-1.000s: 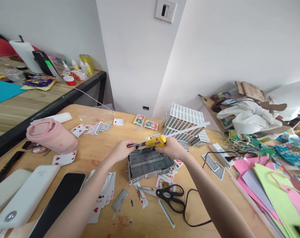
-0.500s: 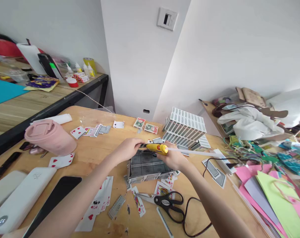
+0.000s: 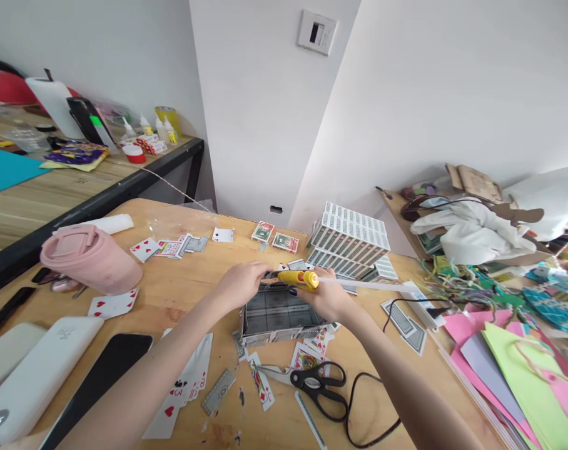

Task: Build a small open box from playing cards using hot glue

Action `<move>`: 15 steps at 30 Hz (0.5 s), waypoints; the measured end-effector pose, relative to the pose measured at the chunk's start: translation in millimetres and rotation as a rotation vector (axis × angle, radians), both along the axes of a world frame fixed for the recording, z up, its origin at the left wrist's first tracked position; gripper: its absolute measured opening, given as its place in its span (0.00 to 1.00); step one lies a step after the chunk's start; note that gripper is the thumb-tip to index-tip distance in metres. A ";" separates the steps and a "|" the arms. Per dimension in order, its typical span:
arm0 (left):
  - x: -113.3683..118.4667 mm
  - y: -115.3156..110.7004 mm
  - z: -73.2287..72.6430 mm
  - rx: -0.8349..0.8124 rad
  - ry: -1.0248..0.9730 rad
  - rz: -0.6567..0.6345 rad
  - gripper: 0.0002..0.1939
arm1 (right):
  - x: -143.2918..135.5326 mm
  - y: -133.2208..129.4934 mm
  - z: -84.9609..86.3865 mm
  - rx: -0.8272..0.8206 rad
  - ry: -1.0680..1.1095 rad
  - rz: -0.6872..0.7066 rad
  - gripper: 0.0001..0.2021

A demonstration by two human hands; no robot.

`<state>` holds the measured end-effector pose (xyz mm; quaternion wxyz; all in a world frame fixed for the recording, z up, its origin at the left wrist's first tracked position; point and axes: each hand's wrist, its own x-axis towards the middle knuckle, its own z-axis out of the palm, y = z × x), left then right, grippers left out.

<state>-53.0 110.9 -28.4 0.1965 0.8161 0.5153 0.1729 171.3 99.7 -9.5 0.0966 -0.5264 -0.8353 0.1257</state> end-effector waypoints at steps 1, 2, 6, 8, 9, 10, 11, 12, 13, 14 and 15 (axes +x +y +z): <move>-0.1 -0.2 0.3 -0.001 0.002 0.000 0.22 | 0.3 0.0 0.3 -0.003 0.001 -0.004 0.08; -0.2 -0.3 0.6 0.000 0.002 0.002 0.22 | 0.6 -0.1 0.9 -0.008 0.002 -0.007 0.08; 0.0 -0.3 0.7 0.012 0.005 -0.001 0.22 | 2.8 0.0 4.8 -0.050 0.007 -0.014 0.10; 0.2 -0.1 0.5 0.019 0.007 -0.006 0.22 | 4.8 0.7 6.2 -0.086 0.036 -0.011 0.11; 0.3 0.1 0.5 0.020 0.007 -0.008 0.22 | 5.8 1.2 6.6 -0.111 0.064 -0.011 0.11; 0.4 0.2 0.5 0.018 0.007 -0.009 0.22 | 6.8 1.7 6.8 -0.141 0.100 -0.015 0.11; 0.3 0.3 0.4 0.014 0.006 -0.011 0.21 | 7.6 2.4 6.9 -0.172 0.140 -0.021 0.11; 0.2 0.4 0.4 0.010 0.005 -0.012 0.21 | 8.2 3.1 7.0 -0.203 0.182 -0.026 0.12; -0.1 0.4 0.3 0.006 0.001 -0.013 0.21 | 8.5 3.9 7.2 -0.229 0.221 -0.033 0.12; -0.3 0.4 0.2 0.003 -0.003 -0.013 0.20 | 8.7 4.8 7.6 -0.251 0.252 -0.038 0.12; -0.6 0.4 0.0 0.001 -0.008 -0.013 0.20 | 8.7 5.9 8.1 -0.270 0.274 -0.043 0.13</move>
